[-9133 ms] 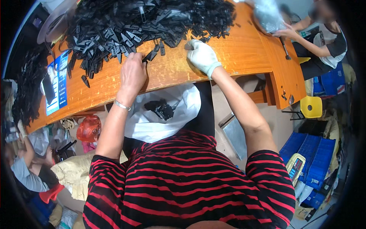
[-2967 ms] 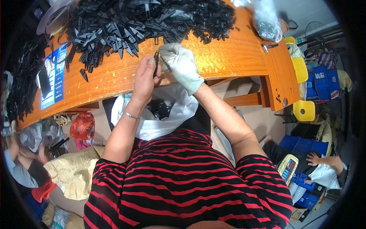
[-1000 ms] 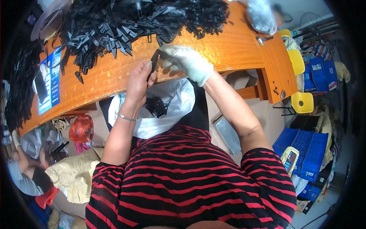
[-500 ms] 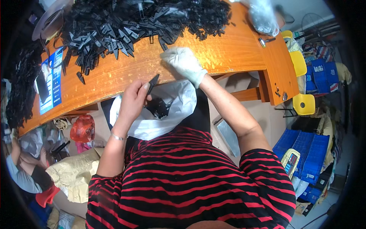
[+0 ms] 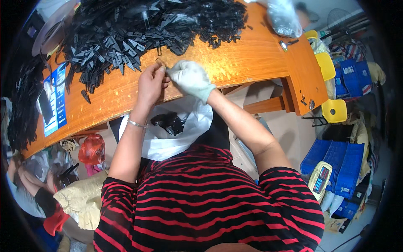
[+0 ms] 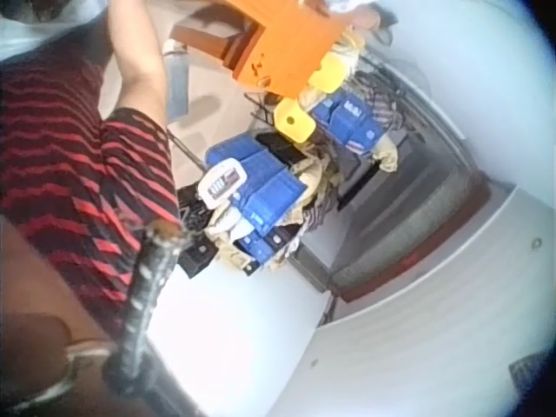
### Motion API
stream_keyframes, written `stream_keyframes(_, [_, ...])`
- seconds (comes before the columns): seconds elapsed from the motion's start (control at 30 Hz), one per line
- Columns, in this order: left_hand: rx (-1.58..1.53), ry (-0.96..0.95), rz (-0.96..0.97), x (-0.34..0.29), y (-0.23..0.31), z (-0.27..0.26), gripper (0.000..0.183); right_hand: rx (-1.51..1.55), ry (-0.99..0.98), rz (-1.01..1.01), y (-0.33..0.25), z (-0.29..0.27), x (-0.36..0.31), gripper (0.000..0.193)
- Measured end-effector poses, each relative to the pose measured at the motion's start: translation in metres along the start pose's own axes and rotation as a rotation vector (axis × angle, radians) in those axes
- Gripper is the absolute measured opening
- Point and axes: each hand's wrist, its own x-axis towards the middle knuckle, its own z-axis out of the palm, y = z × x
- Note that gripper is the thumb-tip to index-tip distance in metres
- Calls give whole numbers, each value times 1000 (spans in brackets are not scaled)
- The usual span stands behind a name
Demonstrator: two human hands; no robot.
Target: The person inspects small black plastic components by hand, then places them into a white bag.
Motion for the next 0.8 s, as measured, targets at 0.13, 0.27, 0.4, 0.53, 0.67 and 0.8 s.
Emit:
stream_keyframes(0.13, [-58, -102, -38, 14, -12, 7, 33, 85, -144, -186, 14, -1, -9, 31])
stream_keyframes(0.27, [-196, -72, -153, 9, -7, 3, 30, -350, 22, -272, 53, -44, 15, 22])
stream_keyframes(0.4, [-205, -92, -177, 10, -4, 2, 29, -341, 442, -28, 94, -80, 33, 25])
stream_keyframes(0.53, [-140, -92, -98, 7, -11, 6, 26, -513, 312, 124, 86, -78, 49, 27])
stream_keyframes(0.67, [-166, -109, -82, 6, -11, 8, 25, -513, 385, -4, 98, -66, 52, 20])
stream_keyframes(0.8, [-184, -114, -80, 4, -10, 3, 25, -473, 410, -39, 95, -57, 40, 18])
